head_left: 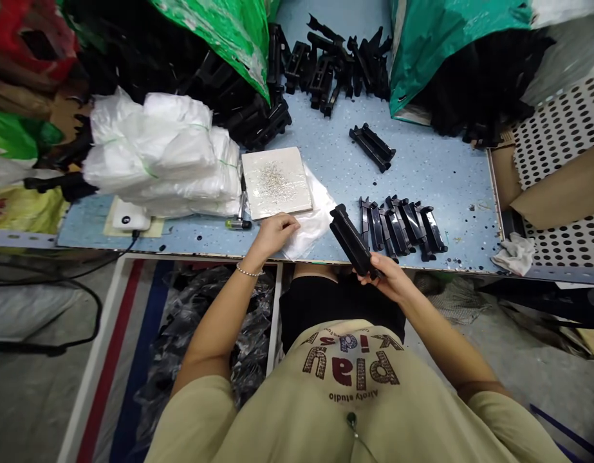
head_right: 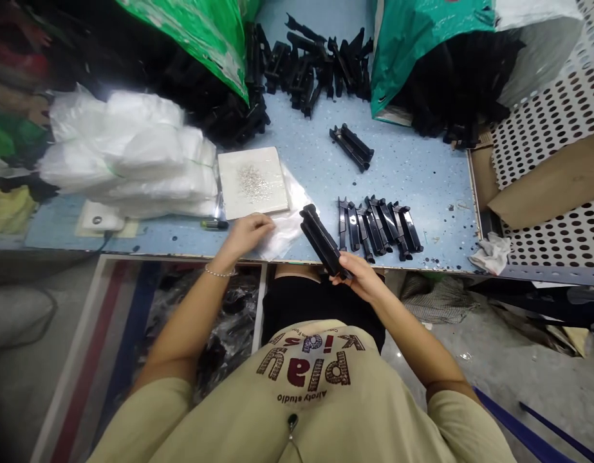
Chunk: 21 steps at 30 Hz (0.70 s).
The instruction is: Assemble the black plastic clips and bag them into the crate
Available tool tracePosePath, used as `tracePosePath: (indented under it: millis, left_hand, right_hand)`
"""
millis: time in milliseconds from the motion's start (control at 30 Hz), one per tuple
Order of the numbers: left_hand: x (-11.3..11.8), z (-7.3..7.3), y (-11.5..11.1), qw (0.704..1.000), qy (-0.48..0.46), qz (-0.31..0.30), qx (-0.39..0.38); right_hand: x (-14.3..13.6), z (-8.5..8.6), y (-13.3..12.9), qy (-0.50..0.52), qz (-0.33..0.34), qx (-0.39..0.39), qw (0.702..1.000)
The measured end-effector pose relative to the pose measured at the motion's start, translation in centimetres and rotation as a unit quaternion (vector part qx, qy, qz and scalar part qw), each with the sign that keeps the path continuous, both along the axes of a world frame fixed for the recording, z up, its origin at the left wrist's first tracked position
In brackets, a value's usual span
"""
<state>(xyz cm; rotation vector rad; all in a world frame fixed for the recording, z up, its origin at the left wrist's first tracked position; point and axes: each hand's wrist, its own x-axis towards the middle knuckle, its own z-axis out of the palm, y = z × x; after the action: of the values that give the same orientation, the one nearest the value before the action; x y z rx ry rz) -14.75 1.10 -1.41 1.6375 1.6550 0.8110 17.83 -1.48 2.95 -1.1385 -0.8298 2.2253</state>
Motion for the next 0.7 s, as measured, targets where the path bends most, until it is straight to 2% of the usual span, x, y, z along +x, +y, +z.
tracePosePath:
  millis: [100, 167, 233, 333, 400, 467, 567, 633, 700]
  left_hand:
    - [-0.1, 0.5, 0.1, 0.998, -0.028, 0.039, -0.026]
    - [0.0, 0.6, -0.1, 0.999, 0.009, 0.045, 0.017]
    - [-0.2, 0.6, -0.4, 0.992, 0.084, 0.009, 0.096]
    - [-0.5, 1.0, -1.1, 0.958, 0.204, -0.075, 0.187]
    - [-0.1, 1.5, -2.0, 0.941, 0.237, -0.106, 0.218]
    - [1.2, 2.2, -3.4, 0.933, 0.231, -0.114, 0.25]
    - [4.1, 3.1, -6.2, 0.928, 0.175, -0.133, 0.299]
    - [6.1, 3.4, -7.9, 0.928, 0.124, -0.159, 0.315]
    - [7.6, 3.4, -9.1, 0.93, 0.074, -0.173, 0.315]
  right_hand:
    - [-2.0, -0.6, -1.1, 0.09, 0.021, -0.084, 0.992]
    - [-3.4, -1.3, -1.7, 0.123, 0.043, -0.142, 0.981]
    - [-4.6, -2.1, -1.9, 0.126, 0.046, -0.193, 0.972]
    - [-5.9, -2.8, -1.6, 0.128, 0.037, -0.267, 0.955]
    - [-6.5, -2.9, -1.2, 0.165, 0.041, -0.307, 0.936]
    - [-6.9, -2.9, -0.6, 0.223, 0.041, -0.337, 0.914]
    - [-7.4, -3.1, 0.1, 0.28, 0.005, -0.327, 0.903]
    - [-7.4, -3.4, 0.2, 0.255, -0.014, -0.267, 0.929]
    - [-7.3, -3.7, -0.3, 0.157, -0.027, -0.145, 0.977]
